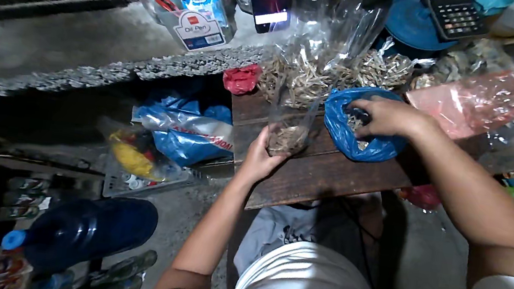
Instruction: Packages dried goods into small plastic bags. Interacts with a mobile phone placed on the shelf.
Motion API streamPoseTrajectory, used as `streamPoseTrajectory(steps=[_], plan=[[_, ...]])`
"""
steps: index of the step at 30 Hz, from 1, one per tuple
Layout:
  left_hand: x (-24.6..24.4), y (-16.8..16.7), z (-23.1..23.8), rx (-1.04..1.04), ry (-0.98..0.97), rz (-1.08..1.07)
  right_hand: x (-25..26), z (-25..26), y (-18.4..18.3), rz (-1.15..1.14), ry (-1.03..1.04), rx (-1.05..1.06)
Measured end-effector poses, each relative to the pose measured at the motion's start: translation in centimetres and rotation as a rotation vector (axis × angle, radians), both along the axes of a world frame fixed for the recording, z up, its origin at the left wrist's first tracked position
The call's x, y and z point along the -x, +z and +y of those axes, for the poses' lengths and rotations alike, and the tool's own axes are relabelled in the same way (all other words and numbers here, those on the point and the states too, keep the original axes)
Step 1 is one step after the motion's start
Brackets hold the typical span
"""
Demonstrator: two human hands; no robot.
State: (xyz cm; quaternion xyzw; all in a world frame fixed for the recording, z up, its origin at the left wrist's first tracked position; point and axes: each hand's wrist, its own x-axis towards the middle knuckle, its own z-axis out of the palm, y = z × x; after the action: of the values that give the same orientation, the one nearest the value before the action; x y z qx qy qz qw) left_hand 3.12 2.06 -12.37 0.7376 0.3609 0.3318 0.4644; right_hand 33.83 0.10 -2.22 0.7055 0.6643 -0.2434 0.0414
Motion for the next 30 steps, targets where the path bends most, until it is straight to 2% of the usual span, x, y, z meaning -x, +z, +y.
streamPoseTrajectory(steps=[4, 10, 15, 21, 30], plan=[[0.1, -0.2, 0.1, -0.023, -0.024, -0.019, 2.2, 0.6, -0.8, -0.190, -0.023, 0.070], [0.0, -0.4, 0.3, -0.034, -0.036, -0.047, 0.8, 0.7, -0.8, -0.141, 0.056, -0.010], [0.0, -0.5, 0.3, -0.059, -0.018, -0.065, 1.0, -0.1, -0.4, -0.184, -0.001, 0.184], [0.3, 0.2, 0.0, 0.012, -0.046, -0.029, 0.3, -0.1, -1.4, -0.146, 0.077, 0.107], [0.4, 0.1, -0.1, 0.071, -0.008, -0.151, 0.1, -0.7, -0.5, -0.153, 0.083, 0.048]])
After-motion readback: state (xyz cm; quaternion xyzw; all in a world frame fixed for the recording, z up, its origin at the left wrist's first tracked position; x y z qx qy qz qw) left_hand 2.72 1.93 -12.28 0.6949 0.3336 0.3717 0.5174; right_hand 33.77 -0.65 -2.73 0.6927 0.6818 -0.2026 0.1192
